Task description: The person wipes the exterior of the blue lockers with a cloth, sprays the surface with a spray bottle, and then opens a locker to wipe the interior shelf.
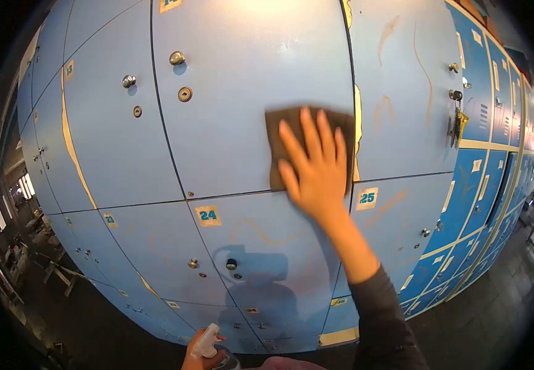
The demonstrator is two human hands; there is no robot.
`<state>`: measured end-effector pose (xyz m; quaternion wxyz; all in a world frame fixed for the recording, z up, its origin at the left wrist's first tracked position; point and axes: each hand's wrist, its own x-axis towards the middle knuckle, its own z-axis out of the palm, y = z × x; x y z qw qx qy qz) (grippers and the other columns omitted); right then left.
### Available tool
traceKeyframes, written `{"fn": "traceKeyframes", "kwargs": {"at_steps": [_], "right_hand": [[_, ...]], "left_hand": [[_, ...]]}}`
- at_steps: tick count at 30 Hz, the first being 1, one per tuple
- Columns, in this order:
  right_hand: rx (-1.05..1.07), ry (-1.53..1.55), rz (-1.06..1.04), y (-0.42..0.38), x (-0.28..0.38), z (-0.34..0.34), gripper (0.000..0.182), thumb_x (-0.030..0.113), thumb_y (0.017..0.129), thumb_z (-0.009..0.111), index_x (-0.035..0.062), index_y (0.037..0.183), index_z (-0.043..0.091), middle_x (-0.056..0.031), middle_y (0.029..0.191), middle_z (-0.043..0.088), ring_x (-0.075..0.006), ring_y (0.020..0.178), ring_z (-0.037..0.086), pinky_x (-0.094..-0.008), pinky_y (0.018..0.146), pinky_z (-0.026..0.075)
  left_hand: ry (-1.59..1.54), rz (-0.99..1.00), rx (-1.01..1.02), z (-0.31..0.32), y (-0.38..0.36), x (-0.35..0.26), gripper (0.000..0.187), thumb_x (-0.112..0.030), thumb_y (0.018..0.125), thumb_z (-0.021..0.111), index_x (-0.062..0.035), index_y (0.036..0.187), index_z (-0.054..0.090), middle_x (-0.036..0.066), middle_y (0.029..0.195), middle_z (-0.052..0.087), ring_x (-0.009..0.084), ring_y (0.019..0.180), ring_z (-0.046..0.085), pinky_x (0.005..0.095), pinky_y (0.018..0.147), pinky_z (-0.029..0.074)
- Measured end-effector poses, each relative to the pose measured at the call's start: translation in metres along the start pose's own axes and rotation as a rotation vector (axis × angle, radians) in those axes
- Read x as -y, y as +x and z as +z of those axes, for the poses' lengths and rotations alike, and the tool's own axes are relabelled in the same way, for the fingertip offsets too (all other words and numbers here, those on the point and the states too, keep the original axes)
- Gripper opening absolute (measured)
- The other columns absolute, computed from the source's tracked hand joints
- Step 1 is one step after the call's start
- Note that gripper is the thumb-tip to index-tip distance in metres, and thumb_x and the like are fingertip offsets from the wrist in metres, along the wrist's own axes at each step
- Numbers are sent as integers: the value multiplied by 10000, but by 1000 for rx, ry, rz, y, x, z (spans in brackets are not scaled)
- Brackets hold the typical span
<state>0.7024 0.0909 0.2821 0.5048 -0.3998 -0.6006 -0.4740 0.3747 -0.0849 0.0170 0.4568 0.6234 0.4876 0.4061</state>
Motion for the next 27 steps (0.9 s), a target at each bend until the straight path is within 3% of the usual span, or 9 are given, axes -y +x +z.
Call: {"fn": "traceKeyframes", "kwargs": {"at_steps": [2,5,8,11,14,16,20,24,27], "right_hand": [[111,4,-12,-48,6,-5,548,347,878,575,232,1413,547,-131,1545,389,-344,1429,332,-506,1146,236],[146,13,-23,-45,2,-10,536,342,880,570,235,1405,556,-128,1547,385,-336,1433,325,-505,1147,233],[50,5,-44,17,-9,-6,556,330,880,576,245,1427,525,-112,1553,374,-329,1436,320,-506,1157,222],[-147,-63,-132,106,-32,10,530,338,908,563,246,1427,511,-109,1527,403,-318,1420,341,-505,1158,227],[-289,-138,-177,199,-61,27,532,331,939,533,237,1458,466,-77,1536,394,-293,1441,318,-492,1169,213],[-272,-150,-149,247,-69,22,519,381,955,470,149,1419,499,-185,1482,429,-346,1396,355,-474,1156,233],[-277,-167,-145,295,-85,31,532,407,950,477,171,1426,496,-176,1494,417,-329,1410,335,-474,1146,233],[-222,-122,-154,247,-52,32,530,377,965,444,127,1431,487,-160,1530,386,-302,1443,301,-475,1179,192],[-184,-17,-337,169,-19,38,539,359,901,574,232,1421,505,-75,1517,426,-290,1422,349,-501,1164,228]], "left_hand": [[123,269,11,-4,10,43,554,-64,854,663,-65,1387,513,70,1058,563,145,861,552,286,702,480],[156,171,-59,-4,3,8,684,21,716,732,17,1362,506,132,1032,582,232,1030,633,366,862,493],[129,279,-95,-1,5,1,636,-13,736,736,17,1335,527,136,995,559,239,1045,638,385,871,497],[-536,-700,-154,1,25,-19,655,-159,814,723,-49,1414,486,82,1114,575,187,964,559,318,790,478],[132,449,-51,-4,9,36,655,-231,801,743,-34,1380,509,76,1112,575,192,938,568,324,788,474],[-4,348,-69,-2,6,30,627,-206,803,737,-36,1364,516,64,1114,571,164,911,559,307,778,468],[-221,115,-58,-3,-5,10,594,-122,806,722,-37,1352,504,39,1099,563,115,862,531,268,736,455],[-368,-107,-74,-4,-10,7,618,-24,800,696,-42,1376,472,27,1068,561,89,818,513,239,682,435],[-311,-206,-82,-8,-9,1,584,3,797,687,-49,1342,484,22,1037,561,74,752,504,222,635,422]]}}
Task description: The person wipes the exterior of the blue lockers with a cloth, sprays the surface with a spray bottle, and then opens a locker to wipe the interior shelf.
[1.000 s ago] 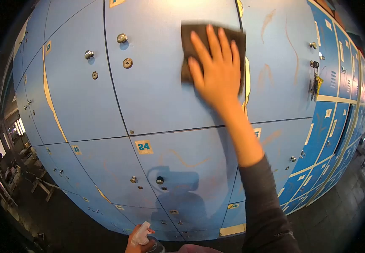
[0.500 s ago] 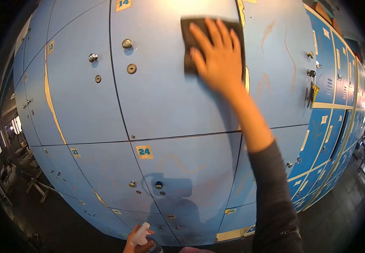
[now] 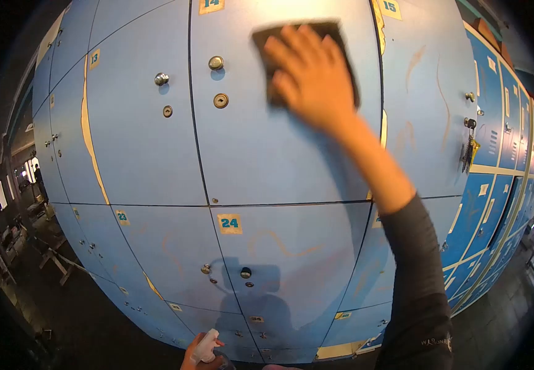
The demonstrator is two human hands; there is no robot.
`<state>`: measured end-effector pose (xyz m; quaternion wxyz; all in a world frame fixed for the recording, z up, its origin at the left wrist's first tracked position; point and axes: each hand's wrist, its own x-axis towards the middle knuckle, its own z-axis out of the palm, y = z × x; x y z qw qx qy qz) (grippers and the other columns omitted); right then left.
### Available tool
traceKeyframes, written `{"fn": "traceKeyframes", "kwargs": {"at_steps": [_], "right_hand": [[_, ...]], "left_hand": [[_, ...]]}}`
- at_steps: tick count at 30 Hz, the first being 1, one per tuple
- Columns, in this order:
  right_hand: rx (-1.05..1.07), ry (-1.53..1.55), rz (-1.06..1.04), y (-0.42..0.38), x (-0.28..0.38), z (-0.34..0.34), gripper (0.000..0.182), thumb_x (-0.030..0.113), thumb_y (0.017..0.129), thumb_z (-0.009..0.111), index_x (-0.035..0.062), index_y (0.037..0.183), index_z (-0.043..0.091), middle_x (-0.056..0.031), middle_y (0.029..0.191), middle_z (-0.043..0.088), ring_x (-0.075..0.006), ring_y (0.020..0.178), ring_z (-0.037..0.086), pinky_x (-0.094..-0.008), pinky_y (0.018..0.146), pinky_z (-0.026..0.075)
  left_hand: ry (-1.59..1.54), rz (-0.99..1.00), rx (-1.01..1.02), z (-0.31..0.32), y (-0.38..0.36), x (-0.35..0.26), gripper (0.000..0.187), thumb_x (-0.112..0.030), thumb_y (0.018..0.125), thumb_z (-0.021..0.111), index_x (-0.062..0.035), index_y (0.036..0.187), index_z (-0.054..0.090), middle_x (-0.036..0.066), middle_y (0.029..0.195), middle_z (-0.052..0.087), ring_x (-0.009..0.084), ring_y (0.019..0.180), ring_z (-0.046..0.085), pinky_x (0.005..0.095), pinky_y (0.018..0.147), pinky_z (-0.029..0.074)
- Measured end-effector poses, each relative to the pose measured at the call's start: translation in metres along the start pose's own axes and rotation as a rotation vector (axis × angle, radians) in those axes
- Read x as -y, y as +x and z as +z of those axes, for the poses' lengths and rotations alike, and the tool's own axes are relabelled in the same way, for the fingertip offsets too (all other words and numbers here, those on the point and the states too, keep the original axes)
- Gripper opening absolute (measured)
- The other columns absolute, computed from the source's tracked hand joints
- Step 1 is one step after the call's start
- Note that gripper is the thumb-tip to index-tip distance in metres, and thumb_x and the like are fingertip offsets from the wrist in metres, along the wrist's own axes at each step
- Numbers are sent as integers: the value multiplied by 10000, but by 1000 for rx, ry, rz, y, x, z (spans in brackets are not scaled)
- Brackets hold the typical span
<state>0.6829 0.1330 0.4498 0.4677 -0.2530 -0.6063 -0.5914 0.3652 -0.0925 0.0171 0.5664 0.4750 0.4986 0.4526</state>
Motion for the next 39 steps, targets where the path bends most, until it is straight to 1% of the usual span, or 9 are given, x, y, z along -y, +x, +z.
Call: {"fn": "traceKeyframes", "kwargs": {"at_steps": [5,16,17,21,29,31,33,35,39], "right_hand": [[522,309,-248,-128,118,-51,650,301,812,648,239,1439,488,-57,1575,350,-269,1465,301,-503,1160,261],[-77,-73,-3,66,-8,27,507,278,957,490,253,1463,463,-47,1544,397,-259,1444,320,-463,1175,223],[-2,-11,71,91,-7,20,518,361,967,442,131,1429,490,-155,1520,403,-296,1435,316,-469,1179,205],[-59,-65,118,137,-17,44,520,351,967,435,121,1430,486,-159,1514,411,-301,1436,314,-474,1181,207],[33,18,-44,26,48,10,528,274,906,563,202,1425,500,-54,1525,413,-260,1426,336,-483,1171,234],[153,50,19,-20,79,-15,588,249,857,596,175,1431,491,-71,1548,381,-277,1437,320,-498,1165,228],[296,162,1,-65,106,-31,636,240,820,613,178,1441,487,-88,1571,351,-285,1460,289,-510,1160,219],[391,227,-62,-94,120,-44,641,263,808,600,215,1439,497,-69,1567,367,-267,1458,306,-500,1165,220],[255,136,3,-49,79,-32,612,249,805,591,252,1413,524,-55,1556,382,-268,1439,338,-496,1163,244]], "left_hand": [[-27,183,26,0,-9,-9,550,-28,810,687,-47,1325,494,28,1028,547,71,709,501,216,607,415],[269,502,-29,-14,1,22,653,-47,816,663,-49,1432,445,47,1116,537,109,815,548,239,682,455],[313,516,-62,-13,1,23,651,-41,814,664,-48,1428,447,48,1116,537,114,820,553,240,685,459],[-19,199,-12,-8,-17,-3,603,9,808,633,-43,1387,473,32,1056,536,117,794,539,245,672,458],[466,227,-85,-32,2,29,544,84,808,580,-55,1329,507,31,901,525,112,701,513,252,575,425],[-371,285,470,-28,-10,0,562,104,801,578,-58,1335,511,29,922,523,106,681,505,249,566,421],[-515,344,492,-25,-21,-11,578,115,799,581,-61,1345,510,27,946,523,100,669,498,245,562,420],[44,401,2,-21,-27,-7,591,118,803,588,-65,1359,505,25,975,525,91,666,494,241,562,423],[45,375,29,-26,-20,-5,590,101,814,605,-44,1374,489,29,1059,518,79,662,492,230,565,423]]}}
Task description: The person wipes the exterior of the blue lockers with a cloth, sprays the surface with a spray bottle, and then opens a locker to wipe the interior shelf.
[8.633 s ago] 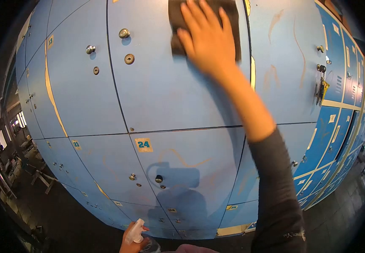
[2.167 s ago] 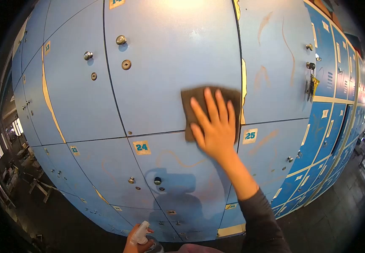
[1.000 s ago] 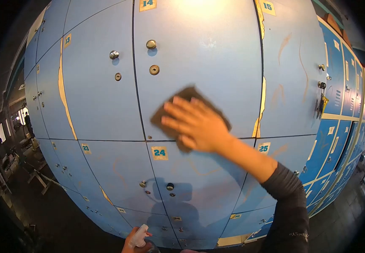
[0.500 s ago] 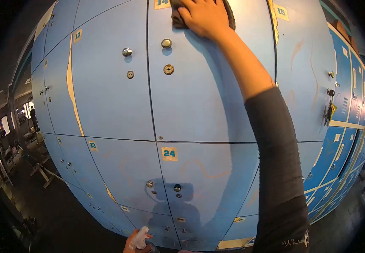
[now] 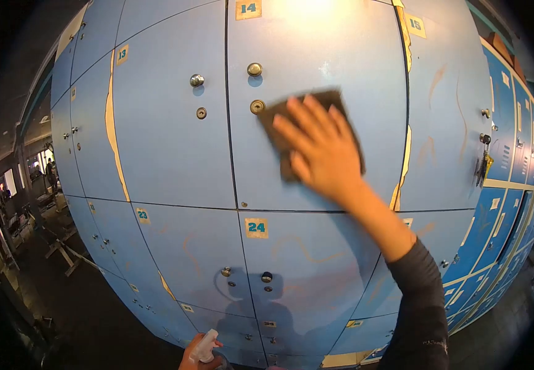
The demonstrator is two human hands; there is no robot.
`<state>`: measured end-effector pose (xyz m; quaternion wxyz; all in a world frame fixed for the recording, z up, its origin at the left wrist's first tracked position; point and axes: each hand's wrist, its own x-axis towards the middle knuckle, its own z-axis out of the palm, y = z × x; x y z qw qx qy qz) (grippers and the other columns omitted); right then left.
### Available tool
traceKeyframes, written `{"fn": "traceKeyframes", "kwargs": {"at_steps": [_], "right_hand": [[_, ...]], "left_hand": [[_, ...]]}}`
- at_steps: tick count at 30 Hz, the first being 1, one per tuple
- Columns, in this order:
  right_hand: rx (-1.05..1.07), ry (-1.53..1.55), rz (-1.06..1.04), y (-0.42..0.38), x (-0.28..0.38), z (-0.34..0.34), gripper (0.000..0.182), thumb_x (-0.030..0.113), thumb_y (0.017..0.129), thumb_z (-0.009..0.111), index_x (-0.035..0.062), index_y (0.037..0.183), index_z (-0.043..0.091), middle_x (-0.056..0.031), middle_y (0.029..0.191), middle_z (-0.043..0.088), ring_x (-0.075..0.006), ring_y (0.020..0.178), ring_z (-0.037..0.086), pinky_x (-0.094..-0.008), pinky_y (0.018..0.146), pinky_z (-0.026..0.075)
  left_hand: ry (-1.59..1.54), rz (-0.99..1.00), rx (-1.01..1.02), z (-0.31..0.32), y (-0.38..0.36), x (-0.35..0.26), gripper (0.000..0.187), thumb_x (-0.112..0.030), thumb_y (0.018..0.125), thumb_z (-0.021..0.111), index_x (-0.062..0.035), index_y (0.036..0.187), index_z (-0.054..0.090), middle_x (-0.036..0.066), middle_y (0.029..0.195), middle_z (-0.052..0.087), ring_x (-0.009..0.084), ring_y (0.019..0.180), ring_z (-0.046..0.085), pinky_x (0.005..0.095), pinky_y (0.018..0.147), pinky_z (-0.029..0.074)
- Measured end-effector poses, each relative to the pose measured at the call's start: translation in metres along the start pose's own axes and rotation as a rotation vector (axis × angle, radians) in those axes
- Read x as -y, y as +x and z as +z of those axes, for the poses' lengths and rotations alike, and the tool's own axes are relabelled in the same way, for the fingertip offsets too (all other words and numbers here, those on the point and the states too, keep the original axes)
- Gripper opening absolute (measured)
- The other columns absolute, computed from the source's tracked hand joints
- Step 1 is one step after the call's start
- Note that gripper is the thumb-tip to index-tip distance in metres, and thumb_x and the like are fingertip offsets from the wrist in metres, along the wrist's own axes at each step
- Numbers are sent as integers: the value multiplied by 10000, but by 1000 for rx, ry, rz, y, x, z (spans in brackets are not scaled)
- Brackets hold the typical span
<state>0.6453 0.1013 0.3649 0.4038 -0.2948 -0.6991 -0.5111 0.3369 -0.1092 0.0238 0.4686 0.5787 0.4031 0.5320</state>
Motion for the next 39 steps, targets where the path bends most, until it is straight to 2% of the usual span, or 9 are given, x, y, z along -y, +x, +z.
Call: {"fn": "traceKeyframes", "kwargs": {"at_steps": [5,8,12,20,26,29,32,35,39], "right_hand": [[-329,-215,-28,123,-66,18,472,312,954,476,250,1420,505,-47,1500,449,-235,1418,353,-462,1167,238],[-179,-77,-74,185,-73,14,527,337,954,420,163,1447,488,-138,1535,397,-294,1455,285,-460,1189,172],[-50,43,-186,218,-71,15,497,271,924,412,151,1379,572,-109,1547,395,-281,1466,274,-465,1198,152],[-212,91,-227,137,-66,19,422,236,910,459,176,1298,613,-49,1444,516,-243,1396,390,-465,1162,260],[-270,233,145,13,18,15,589,110,746,529,178,1326,605,-111,1477,472,-334,1374,405,-494,1086,338],[-200,103,153,-30,44,21,575,141,778,571,186,1351,589,-156,1492,442,-343,1361,422,-465,1037,381],[-228,71,181,-14,36,9,522,236,839,611,188,1358,588,-203,1482,434,-350,1348,436,-424,987,411],[-241,10,210,13,24,0,478,381,889,623,250,1349,600,-237,1470,431,-359,1358,416,-463,1036,366],[-279,-78,175,52,-8,12,431,480,913,574,284,1291,638,-295,1500,356,-446,1401,320,-581,1096,281]], "left_hand": [[-155,39,86,-10,3,33,582,91,822,618,-25,1374,474,37,1104,509,81,666,517,228,557,423],[-417,-57,43,8,2,6,592,90,829,613,-36,1387,458,38,1088,521,83,669,538,231,575,435],[48,73,22,4,9,13,615,109,830,569,-34,1411,428,54,1100,518,114,720,562,257,610,458],[1,29,47,7,6,26,631,117,829,547,-36,1426,415,60,1097,512,129,723,555,275,606,461],[59,42,54,12,0,22,643,123,827,534,-40,1436,407,62,1093,506,133,700,542,287,590,458],[-439,-170,183,7,0,24,668,130,818,544,-52,1445,403,62,1102,502,113,623,498,285,546,433],[-195,-71,20,25,-4,-3,601,112,830,560,-51,1395,436,51,996,505,95,560,458,274,504,388],[-175,-372,58,10,7,15,578,92,834,581,-59,1379,461,44,976,505,97,559,456,263,507,381],[157,-63,-32,14,3,13,512,47,831,624,-50,1321,510,48,903,505,110,617,474,274,554,384]]}}
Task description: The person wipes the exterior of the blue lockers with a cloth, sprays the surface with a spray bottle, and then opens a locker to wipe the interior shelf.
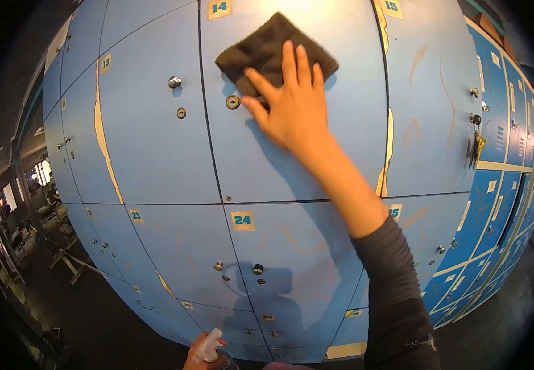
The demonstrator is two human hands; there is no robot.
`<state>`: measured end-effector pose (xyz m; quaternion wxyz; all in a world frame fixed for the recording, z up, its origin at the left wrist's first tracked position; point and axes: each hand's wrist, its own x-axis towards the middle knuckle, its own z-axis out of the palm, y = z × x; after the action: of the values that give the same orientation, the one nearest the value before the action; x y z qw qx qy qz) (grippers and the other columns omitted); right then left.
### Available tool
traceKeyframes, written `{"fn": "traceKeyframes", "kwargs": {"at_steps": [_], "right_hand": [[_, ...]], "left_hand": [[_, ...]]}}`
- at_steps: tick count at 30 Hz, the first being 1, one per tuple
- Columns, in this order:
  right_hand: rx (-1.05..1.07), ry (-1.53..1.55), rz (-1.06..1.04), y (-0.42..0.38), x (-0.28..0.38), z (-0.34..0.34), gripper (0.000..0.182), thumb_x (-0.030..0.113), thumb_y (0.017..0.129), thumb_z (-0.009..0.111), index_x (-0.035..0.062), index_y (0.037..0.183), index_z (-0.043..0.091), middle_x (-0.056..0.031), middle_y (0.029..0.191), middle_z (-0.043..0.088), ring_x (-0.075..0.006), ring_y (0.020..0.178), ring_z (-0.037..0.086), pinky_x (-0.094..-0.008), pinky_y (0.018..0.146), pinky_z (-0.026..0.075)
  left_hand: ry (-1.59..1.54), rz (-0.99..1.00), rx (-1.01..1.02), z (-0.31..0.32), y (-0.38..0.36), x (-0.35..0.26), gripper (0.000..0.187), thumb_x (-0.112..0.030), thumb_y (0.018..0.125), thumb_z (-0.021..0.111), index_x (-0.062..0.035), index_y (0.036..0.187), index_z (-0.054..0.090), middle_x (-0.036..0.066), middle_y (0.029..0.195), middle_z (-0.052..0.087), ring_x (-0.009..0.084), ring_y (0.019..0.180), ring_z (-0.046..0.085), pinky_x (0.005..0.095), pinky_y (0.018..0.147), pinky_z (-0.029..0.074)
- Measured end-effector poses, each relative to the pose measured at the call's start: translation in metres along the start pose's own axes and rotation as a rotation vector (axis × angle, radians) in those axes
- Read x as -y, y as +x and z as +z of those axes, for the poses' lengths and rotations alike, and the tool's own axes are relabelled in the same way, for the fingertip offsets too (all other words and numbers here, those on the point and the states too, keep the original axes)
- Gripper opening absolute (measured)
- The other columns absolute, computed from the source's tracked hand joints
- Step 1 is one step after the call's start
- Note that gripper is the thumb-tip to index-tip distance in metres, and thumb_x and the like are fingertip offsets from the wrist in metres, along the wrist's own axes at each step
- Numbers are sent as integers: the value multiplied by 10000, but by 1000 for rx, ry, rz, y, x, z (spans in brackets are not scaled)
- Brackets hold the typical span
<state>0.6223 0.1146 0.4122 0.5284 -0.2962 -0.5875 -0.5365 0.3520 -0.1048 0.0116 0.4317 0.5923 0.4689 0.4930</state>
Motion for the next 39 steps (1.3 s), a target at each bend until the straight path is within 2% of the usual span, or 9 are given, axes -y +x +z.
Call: {"fn": "traceKeyframes", "kwargs": {"at_steps": [5,8,11,13,17,26,32,35,39], "right_hand": [[227,-101,205,95,-29,3,462,435,974,465,200,1365,533,-249,1529,344,-446,1432,283,-620,1131,232],[313,-83,271,140,-38,-14,429,346,943,437,64,1159,678,-295,1443,442,-396,1378,398,-588,1130,273],[184,-102,246,131,-45,4,469,366,953,465,68,1300,573,-253,1474,421,-383,1385,388,-581,1139,249],[-2,-81,165,106,-51,26,489,364,958,476,93,1362,520,-213,1503,399,-368,1412,350,-577,1148,229],[-201,-113,21,24,-35,23,543,239,879,528,79,1396,491,-85,1470,464,-267,1398,379,-565,1148,229],[345,21,28,-190,36,-60,674,197,730,519,222,1402,547,-88,1515,434,-294,1425,354,-572,1138,225],[179,59,115,-87,-23,-47,544,287,861,605,189,1392,533,-115,1572,338,-360,1456,279,-611,1148,155],[-129,-53,83,1,-94,-5,408,391,962,529,160,1294,585,-111,1505,429,-327,1424,340,-601,1144,175],[-2,-189,84,93,-124,-5,607,466,966,473,107,1453,439,-203,1540,349,-344,1458,262,-538,1179,168]], "left_hand": [[37,126,-63,-12,-7,14,601,-61,756,765,8,1309,540,121,1024,580,208,980,638,359,841,504],[-671,-532,60,-19,-4,-7,529,64,836,620,-71,1336,512,49,895,510,89,566,445,252,513,378],[67,242,-48,-2,-18,-7,540,70,837,620,-65,1344,497,52,881,504,86,549,445,248,499,367],[-457,-87,130,-16,-19,28,604,106,823,598,-70,1387,469,53,959,509,87,561,460,249,501,375],[-53,-393,43,-2,-1,-21,642,166,815,537,-69,1406,452,36,974,503,85,581,480,258,501,382],[-199,59,45,11,-8,-6,560,88,819,603,-74,1343,487,23,950,510,86,599,469,259,525,402],[-238,-89,78,9,-8,-6,428,59,826,615,-85,1222,537,-4,798,488,69,581,444,233,518,373],[30,223,-22,13,-2,5,371,20,830,624,-84,1181,560,-2,785,503,82,587,453,242,523,376],[-31,123,10,15,-1,9,302,-68,843,651,-81,1137,582,5,783,524,101,608,473,252,535,385]]}}
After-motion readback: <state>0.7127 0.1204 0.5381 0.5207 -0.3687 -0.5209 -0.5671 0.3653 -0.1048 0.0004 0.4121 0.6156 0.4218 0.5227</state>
